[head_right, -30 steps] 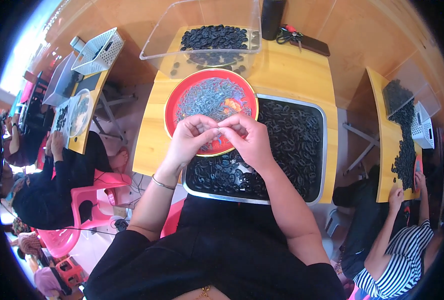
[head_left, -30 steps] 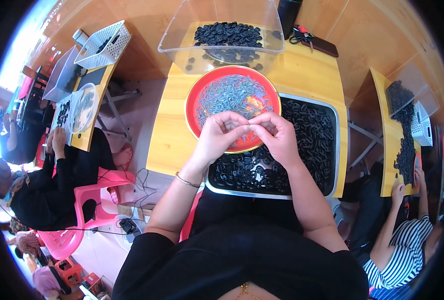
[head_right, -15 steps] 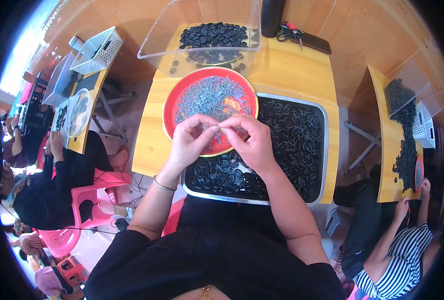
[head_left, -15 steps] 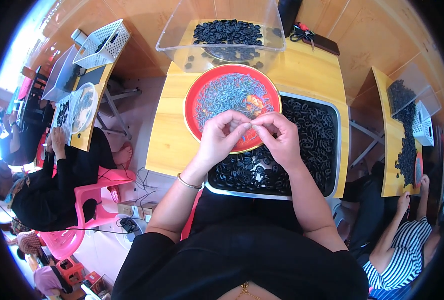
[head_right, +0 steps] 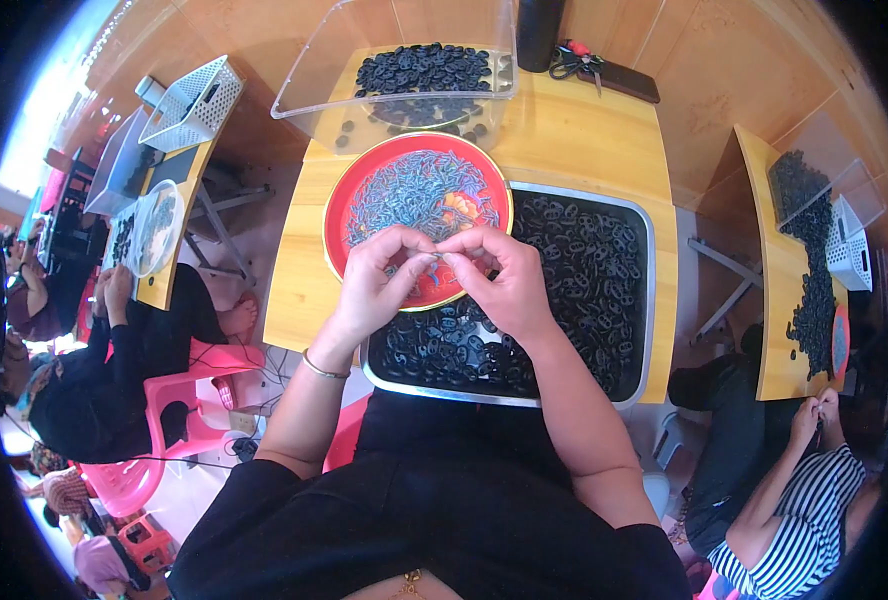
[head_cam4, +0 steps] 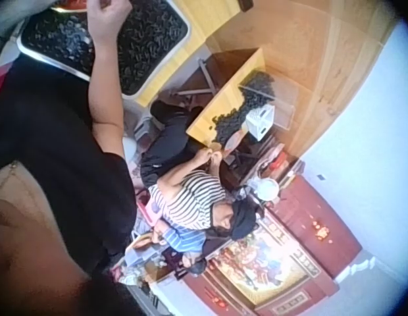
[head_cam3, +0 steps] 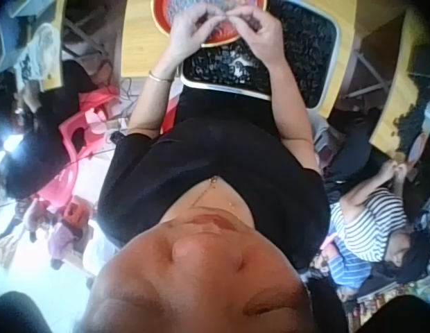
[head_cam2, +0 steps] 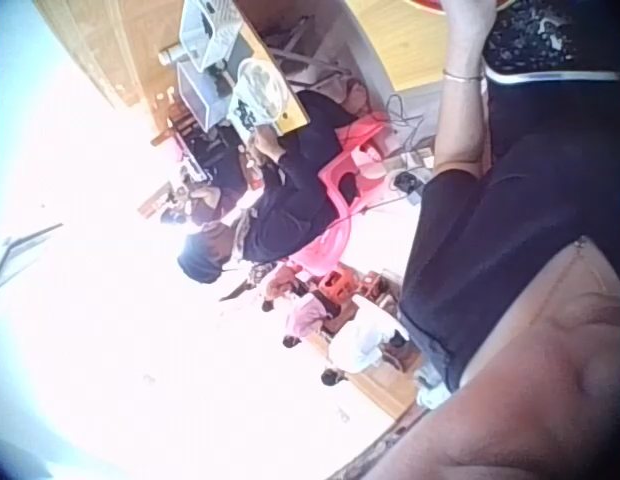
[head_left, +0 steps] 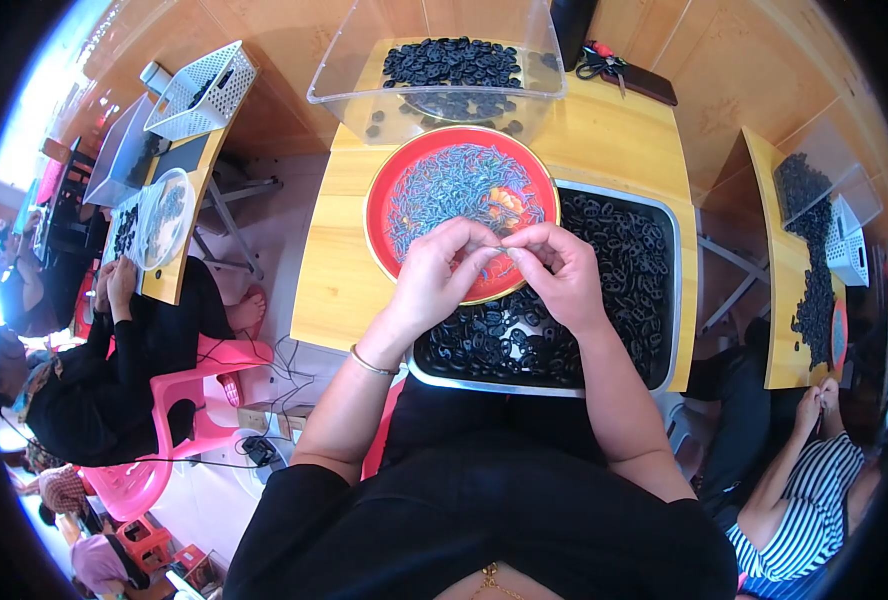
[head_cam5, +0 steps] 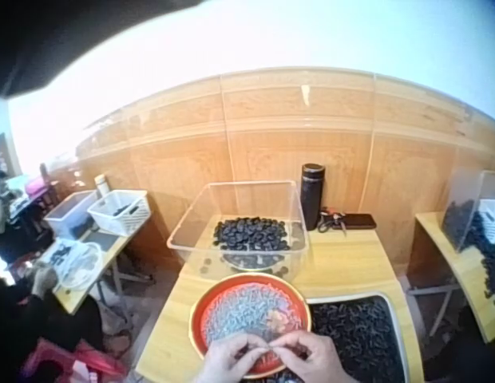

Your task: The person sorts small black rubber loops and plastic components by hand at a workshop table, placing them into different containers and trays.

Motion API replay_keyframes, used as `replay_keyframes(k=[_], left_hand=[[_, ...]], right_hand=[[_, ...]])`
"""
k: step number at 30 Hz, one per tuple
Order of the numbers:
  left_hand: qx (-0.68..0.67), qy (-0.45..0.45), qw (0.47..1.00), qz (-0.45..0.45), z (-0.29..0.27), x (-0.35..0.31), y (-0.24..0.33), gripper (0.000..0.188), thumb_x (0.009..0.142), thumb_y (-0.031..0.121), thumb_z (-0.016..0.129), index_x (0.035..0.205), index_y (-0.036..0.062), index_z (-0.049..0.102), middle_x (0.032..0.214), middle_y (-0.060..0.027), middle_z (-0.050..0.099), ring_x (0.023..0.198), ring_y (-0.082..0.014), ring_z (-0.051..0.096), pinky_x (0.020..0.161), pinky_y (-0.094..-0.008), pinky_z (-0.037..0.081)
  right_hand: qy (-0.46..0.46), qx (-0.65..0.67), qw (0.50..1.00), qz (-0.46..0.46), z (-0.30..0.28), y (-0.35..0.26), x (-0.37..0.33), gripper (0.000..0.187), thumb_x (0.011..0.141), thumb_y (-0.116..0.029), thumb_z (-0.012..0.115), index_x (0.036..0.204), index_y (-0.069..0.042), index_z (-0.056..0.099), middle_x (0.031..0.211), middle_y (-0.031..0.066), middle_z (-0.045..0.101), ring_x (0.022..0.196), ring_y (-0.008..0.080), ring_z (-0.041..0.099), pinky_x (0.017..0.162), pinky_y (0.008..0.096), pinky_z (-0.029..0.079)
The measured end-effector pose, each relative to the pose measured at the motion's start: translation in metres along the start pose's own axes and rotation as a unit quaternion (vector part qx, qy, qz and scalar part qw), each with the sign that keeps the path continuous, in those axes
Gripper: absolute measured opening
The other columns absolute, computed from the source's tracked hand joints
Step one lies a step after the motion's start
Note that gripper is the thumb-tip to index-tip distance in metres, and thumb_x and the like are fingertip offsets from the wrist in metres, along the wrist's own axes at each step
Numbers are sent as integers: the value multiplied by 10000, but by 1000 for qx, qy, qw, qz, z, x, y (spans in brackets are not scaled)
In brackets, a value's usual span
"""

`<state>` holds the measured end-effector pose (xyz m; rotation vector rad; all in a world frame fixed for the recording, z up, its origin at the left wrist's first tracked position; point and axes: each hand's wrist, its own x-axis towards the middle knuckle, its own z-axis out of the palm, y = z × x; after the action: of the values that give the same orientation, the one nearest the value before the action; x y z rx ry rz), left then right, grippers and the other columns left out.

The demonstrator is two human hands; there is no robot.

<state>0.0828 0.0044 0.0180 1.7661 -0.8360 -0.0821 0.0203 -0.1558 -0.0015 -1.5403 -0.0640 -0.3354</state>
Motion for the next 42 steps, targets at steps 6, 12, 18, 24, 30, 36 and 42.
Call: replay_keyframes(k=[6,12,18,24,30,36,42], left_hand=[[-9,-15,1000,-21,1,0,-1,77,812,41,619,878,17,589,779,-72,584,655,-150,567,578,-254,459],[-43,-31,998,-36,1,0,-3,77,834,45,596,892,15,556,767,-74,577,667,-149,563,603,-256,455],[-43,-63,997,-18,0,2,3,44,855,20,537,887,19,506,795,-103,561,743,-219,571,671,-301,452],[-2,-59,998,20,1,4,6,28,865,25,517,876,14,494,805,-119,558,770,-257,577,686,-321,453],[-69,-66,995,-30,2,3,-1,38,873,32,505,883,8,477,794,-120,558,747,-250,578,674,-316,452],[-65,-73,995,-26,3,2,2,57,880,57,501,874,4,479,767,-124,559,717,-247,581,658,-317,452],[109,-76,991,-33,-5,6,1,82,842,71,566,887,11,532,767,-102,576,693,-229,591,629,-321,465]], right_hand=[[5,-8,1000,-3,-1,0,-1,124,792,27,590,901,-17,625,801,21,647,680,32,575,580,175,437],[9,-48,999,-17,-1,-4,-2,123,778,25,605,888,-27,625,774,11,644,644,28,563,557,174,427],[18,-59,997,-34,1,-6,-2,123,776,15,613,889,-33,623,765,14,645,635,33,567,552,179,430],[33,-95,993,-58,0,-6,-3,144,760,16,622,891,-44,627,757,14,642,614,40,561,539,186,429],[34,-135,987,-86,-1,-11,-3,162,742,26,627,884,-53,631,752,13,635,588,41,534,531,192,422],[44,-122,986,-99,0,-8,-2,169,736,38,622,880,-52,626,751,11,620,593,42,526,529,193,419],[78,-100,987,-94,0,-1,-2,191,753,44,592,922,-43,611,779,17,613,616,46,547,541,192,429]])
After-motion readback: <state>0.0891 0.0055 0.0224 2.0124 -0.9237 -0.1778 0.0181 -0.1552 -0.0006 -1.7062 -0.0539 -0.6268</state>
